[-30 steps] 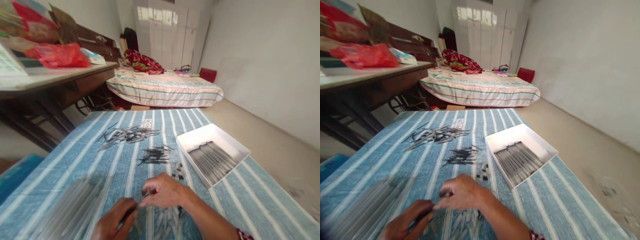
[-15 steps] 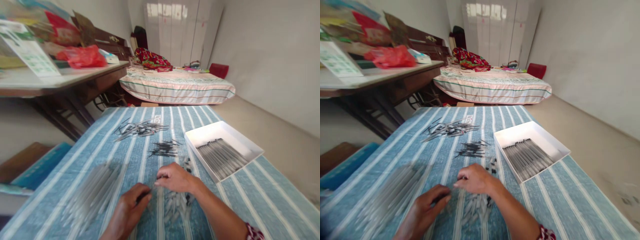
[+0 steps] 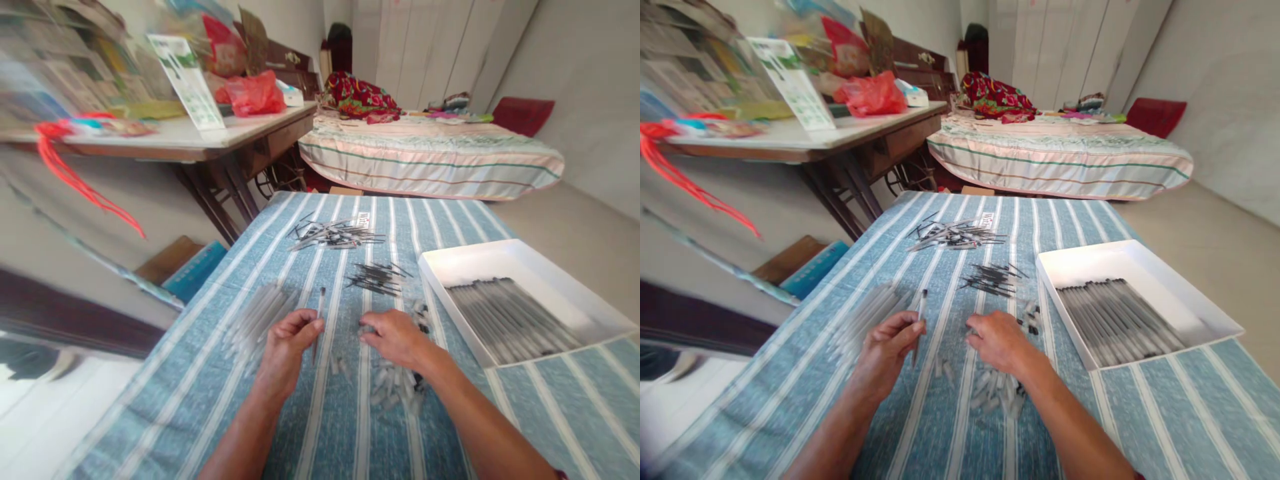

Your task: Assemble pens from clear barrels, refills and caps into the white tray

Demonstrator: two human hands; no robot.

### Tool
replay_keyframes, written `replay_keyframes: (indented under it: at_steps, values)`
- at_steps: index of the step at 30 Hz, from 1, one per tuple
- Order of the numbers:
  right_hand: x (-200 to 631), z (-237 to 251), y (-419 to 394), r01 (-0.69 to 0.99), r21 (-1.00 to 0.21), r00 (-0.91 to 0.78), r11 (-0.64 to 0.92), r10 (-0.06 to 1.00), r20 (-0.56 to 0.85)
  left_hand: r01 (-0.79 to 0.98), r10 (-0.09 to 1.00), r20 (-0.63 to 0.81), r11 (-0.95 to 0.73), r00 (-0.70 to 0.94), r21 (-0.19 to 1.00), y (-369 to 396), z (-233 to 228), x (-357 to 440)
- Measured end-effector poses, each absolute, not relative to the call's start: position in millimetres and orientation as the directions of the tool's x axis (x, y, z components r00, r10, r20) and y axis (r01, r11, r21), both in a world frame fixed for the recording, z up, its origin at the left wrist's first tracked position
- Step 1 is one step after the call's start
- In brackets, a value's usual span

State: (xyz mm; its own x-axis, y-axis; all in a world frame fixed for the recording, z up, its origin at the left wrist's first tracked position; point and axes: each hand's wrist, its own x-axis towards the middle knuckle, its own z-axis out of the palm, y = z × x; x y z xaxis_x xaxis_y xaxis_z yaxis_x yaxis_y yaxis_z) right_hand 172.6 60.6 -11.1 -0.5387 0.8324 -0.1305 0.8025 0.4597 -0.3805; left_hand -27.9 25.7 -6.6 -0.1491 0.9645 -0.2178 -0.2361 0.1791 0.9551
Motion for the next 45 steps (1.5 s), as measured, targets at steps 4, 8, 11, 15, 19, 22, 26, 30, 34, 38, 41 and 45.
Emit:
replay_keyframes:
  at_steps: [4, 8, 11, 15, 19, 22, 26, 30, 34, 38, 41, 45]
  values:
    - [166.4, -11.2, 54.9, 0.795, -0.205, -0.606, 0.572, 0.766, -0.214, -0.318, 0.965, -0.227, 0.177, -0.130, 0.932, 26.7, -9.2, -28.1]
    - [166.9, -12.7, 53.1, 0.779, -0.143, -0.626, 0.611, 0.743, -0.234, -0.362, 0.966, -0.224, 0.165, -0.129, 0.918, 25.9, -10.0, -29.2]
    - [168.1, -13.4, 53.6, 0.777, -0.120, -0.627, 0.618, 0.743, -0.232, -0.374, 0.963, -0.240, 0.181, -0.119, 0.910, 25.1, -10.3, -29.4]
    - [168.8, -13.5, 55.1, 0.780, -0.123, -0.623, 0.613, 0.744, -0.242, -0.394, 0.964, -0.244, 0.185, -0.105, 0.900, 25.0, -10.7, -29.1]
    - [166.7, -11.7, 53.8, 0.780, -0.202, -0.626, 0.592, 0.738, -0.251, -0.411, 0.965, -0.230, 0.161, -0.123, 0.897, 25.1, -9.8, -28.7]
    - [163.5, -9.5, 50.4, 0.774, -0.242, -0.632, 0.586, 0.737, -0.238, -0.394, 0.970, -0.204, 0.136, -0.136, 0.909, 24.5, -8.6, -28.1]
    - [158.9, -7.1, 45.5, 0.754, -0.284, -0.652, 0.592, 0.725, -0.220, -0.365, 0.977, -0.163, 0.102, -0.139, 0.925, 23.2, -8.8, -26.7]
    - [156.6, -6.4, 42.8, 0.747, -0.351, -0.654, 0.565, 0.722, -0.227, -0.319, 0.983, -0.124, 0.076, -0.133, 0.945, 22.2, -10.1, -25.5]
    - [156.8, -7.2, 42.3, 0.731, -0.402, -0.661, 0.551, 0.719, -0.216, -0.276, 0.989, -0.088, 0.052, -0.121, 0.960, 21.7, -11.1, -25.3]
    - [157.0, -7.3, 42.1, 0.707, -0.458, -0.667, 0.539, 0.724, -0.175, -0.253, 0.993, -0.075, 0.050, -0.090, 0.966, 21.3, -11.8, -25.3]
    - [156.8, -7.3, 41.8, 0.684, -0.511, -0.665, 0.521, 0.733, -0.141, -0.238, 0.994, -0.079, 0.058, -0.080, 0.970, 20.9, -11.4, -24.7]
    - [157.2, -9.1, 42.3, 0.646, -0.587, -0.646, 0.487, 0.759, -0.082, -0.249, 0.992, -0.082, 0.057, -0.093, 0.967, 20.6, -11.1, -24.7]
